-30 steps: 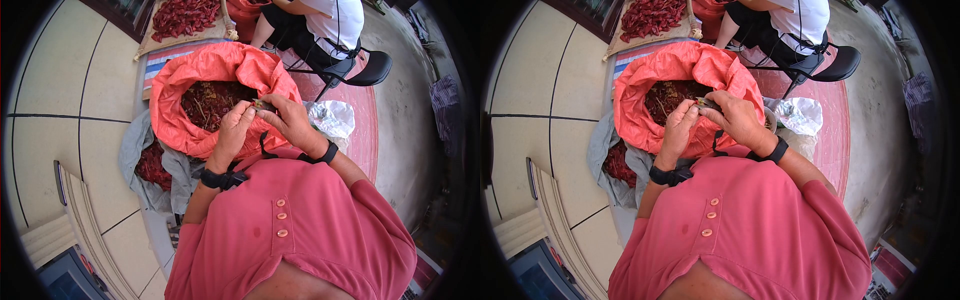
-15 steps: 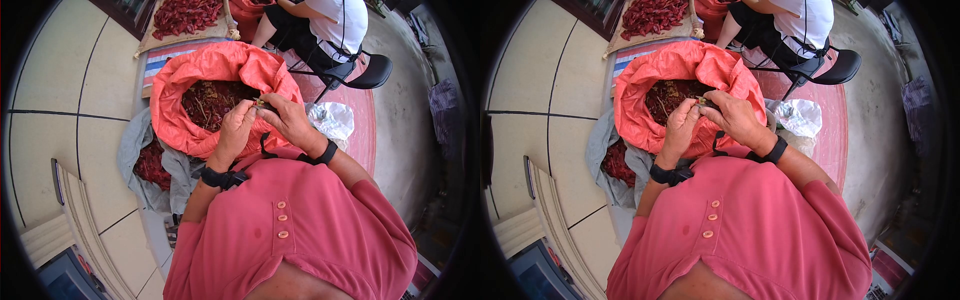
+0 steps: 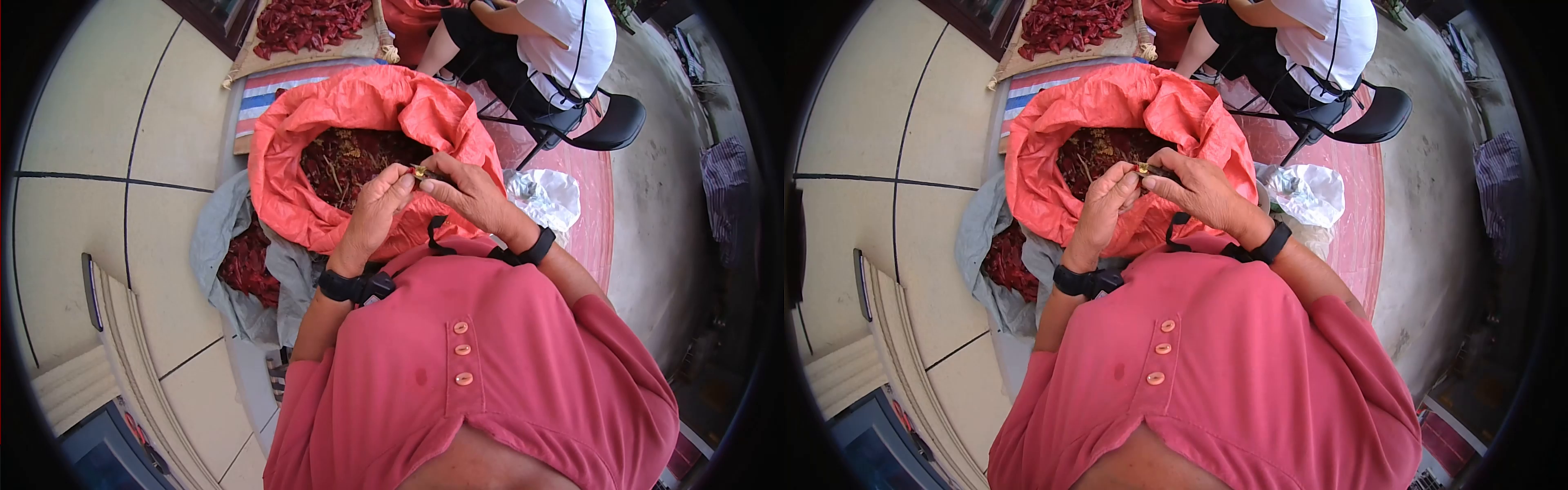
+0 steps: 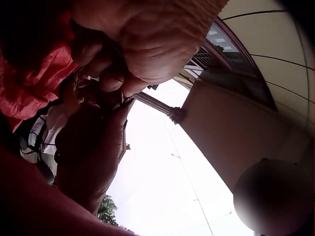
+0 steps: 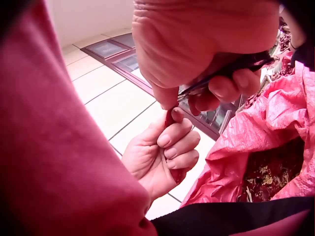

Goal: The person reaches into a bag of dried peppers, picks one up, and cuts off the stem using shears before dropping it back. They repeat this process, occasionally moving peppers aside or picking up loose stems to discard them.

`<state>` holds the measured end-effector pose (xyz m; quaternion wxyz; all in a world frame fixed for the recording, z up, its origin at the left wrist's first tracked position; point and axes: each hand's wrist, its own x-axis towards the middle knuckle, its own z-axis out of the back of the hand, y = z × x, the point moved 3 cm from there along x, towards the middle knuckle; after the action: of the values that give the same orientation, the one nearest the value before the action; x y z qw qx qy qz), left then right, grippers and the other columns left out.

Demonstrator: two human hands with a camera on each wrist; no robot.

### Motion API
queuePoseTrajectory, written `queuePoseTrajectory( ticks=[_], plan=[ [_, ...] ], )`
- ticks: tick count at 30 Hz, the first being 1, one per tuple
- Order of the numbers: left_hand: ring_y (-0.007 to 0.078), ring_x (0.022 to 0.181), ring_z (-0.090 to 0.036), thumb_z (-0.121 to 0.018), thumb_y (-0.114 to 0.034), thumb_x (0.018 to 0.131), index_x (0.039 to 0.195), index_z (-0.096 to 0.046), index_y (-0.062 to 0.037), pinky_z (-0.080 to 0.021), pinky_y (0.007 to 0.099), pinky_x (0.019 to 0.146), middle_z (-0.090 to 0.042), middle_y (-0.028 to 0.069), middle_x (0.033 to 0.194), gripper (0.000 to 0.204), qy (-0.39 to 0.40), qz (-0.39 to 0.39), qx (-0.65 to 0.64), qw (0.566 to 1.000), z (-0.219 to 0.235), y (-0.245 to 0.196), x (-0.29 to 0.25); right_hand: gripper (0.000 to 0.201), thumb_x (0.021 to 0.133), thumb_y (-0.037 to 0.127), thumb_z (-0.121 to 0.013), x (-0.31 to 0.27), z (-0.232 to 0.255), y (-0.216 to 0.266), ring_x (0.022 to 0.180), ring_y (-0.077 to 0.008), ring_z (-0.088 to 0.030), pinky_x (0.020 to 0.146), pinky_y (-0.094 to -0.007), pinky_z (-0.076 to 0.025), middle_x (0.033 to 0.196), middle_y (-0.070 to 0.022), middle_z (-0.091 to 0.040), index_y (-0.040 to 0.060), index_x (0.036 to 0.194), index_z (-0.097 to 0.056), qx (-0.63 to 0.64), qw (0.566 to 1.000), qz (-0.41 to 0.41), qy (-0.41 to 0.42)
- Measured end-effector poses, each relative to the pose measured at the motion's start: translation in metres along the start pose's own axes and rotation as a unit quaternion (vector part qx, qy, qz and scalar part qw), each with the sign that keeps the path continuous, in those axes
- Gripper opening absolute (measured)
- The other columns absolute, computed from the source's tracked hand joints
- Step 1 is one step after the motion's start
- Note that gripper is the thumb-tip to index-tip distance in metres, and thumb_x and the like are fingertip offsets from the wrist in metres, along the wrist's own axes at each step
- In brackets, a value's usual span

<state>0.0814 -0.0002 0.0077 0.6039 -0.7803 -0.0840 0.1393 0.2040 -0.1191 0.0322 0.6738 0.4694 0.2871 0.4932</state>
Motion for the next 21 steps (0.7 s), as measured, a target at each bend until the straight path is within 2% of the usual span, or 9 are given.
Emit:
queuePoseTrajectory(
  ticks=[3, 6, 9, 12, 15, 18, 21],
  plan=[
    [0.0036, 0.065, -0.037, -0.047, -0.023, 0.100, 0.099, -0.057, -0.0047, -0.034, 0.0199, 0.059, -0.042, -0.0062, 0.073, 0.021, -0.020, -0.007, 0.041, 0.999, 0.003, -0.007, -0.001, 0.041, 0.091, 0.040, -0.059, -0.004, 0.008, 0.011, 0.090, -0.0289, -0.064, 0.076, -0.0354, -0.049, 0.097, -0.0132, -0.064, 0.0027, 0.109, -0.059, -0.093, 0.995, -0.020, -0.006],
    [0.0058, 0.070, -0.042, -0.047, -0.020, 0.100, 0.101, -0.056, -0.0032, -0.039, 0.0213, 0.064, -0.048, -0.0031, 0.078, 0.019, -0.019, -0.049, 0.094, 0.994, -0.003, -0.013, -0.001, 0.041, 0.091, 0.040, -0.059, -0.006, 0.008, 0.011, 0.090, -0.0298, -0.065, 0.076, -0.0360, -0.050, 0.098, -0.0137, -0.065, 0.0034, 0.110, -0.060, -0.094, 0.995, -0.011, -0.035],
    [0.0086, 0.074, -0.047, -0.048, -0.017, 0.100, 0.102, -0.056, -0.0016, -0.042, 0.0234, 0.068, -0.052, 0.0007, 0.080, 0.018, -0.042, -0.053, 0.093, 0.993, -0.005, -0.003, 0.000, 0.042, 0.090, 0.039, -0.060, -0.003, 0.005, 0.010, 0.090, -0.0304, -0.065, 0.076, -0.0357, -0.051, 0.099, -0.0142, -0.066, 0.0035, 0.112, -0.060, -0.077, 0.996, -0.024, -0.039],
    [0.0117, 0.074, -0.050, -0.048, -0.016, 0.099, 0.101, -0.056, -0.0012, -0.043, 0.0261, 0.068, -0.053, 0.0050, 0.080, 0.017, -0.068, -0.088, 0.168, 0.979, -0.008, -0.008, 0.000, 0.040, 0.090, 0.038, -0.059, -0.002, 0.004, 0.007, 0.089, -0.0314, -0.065, 0.074, -0.0360, -0.051, 0.096, -0.0145, -0.066, 0.0036, 0.110, -0.060, -0.106, 0.994, -0.001, -0.040],
    [0.0165, 0.073, -0.052, -0.049, -0.016, 0.098, 0.100, -0.055, -0.0008, -0.044, 0.0286, 0.068, -0.055, 0.0087, 0.080, 0.016, -0.093, -0.127, 0.200, 0.967, -0.009, -0.004, 0.003, 0.036, 0.091, 0.037, -0.059, -0.001, 0.006, 0.014, 0.086, -0.0322, -0.064, 0.070, -0.0375, -0.050, 0.094, -0.0142, -0.065, 0.0047, 0.108, -0.060, -0.133, 0.990, -0.027, -0.038],
    [0.0205, 0.072, -0.053, -0.050, -0.016, 0.097, 0.099, -0.055, -0.0009, -0.044, 0.0309, 0.068, -0.054, 0.0108, 0.080, 0.016, -0.108, -0.096, 0.222, 0.964, -0.007, 0.000, 0.004, 0.033, 0.091, 0.035, -0.058, 0.000, 0.000, 0.010, 0.082, -0.0326, -0.064, 0.067, -0.0392, -0.049, 0.091, -0.0141, -0.064, 0.0052, 0.105, -0.060, -0.132, 0.989, -0.003, -0.067],
    [0.0220, 0.072, -0.053, -0.050, -0.015, 0.097, 0.097, -0.054, -0.0005, -0.044, 0.0319, 0.068, -0.054, 0.0115, 0.079, 0.015, -0.125, -0.106, 0.189, 0.968, -0.012, -0.005, 0.003, 0.031, 0.091, 0.035, -0.059, 0.001, 0.001, 0.017, 0.082, -0.0328, -0.064, 0.067, -0.0398, -0.049, 0.090, -0.0145, -0.064, 0.0056, 0.102, -0.060, -0.183, 0.980, -0.028, -0.071]
  ],
)
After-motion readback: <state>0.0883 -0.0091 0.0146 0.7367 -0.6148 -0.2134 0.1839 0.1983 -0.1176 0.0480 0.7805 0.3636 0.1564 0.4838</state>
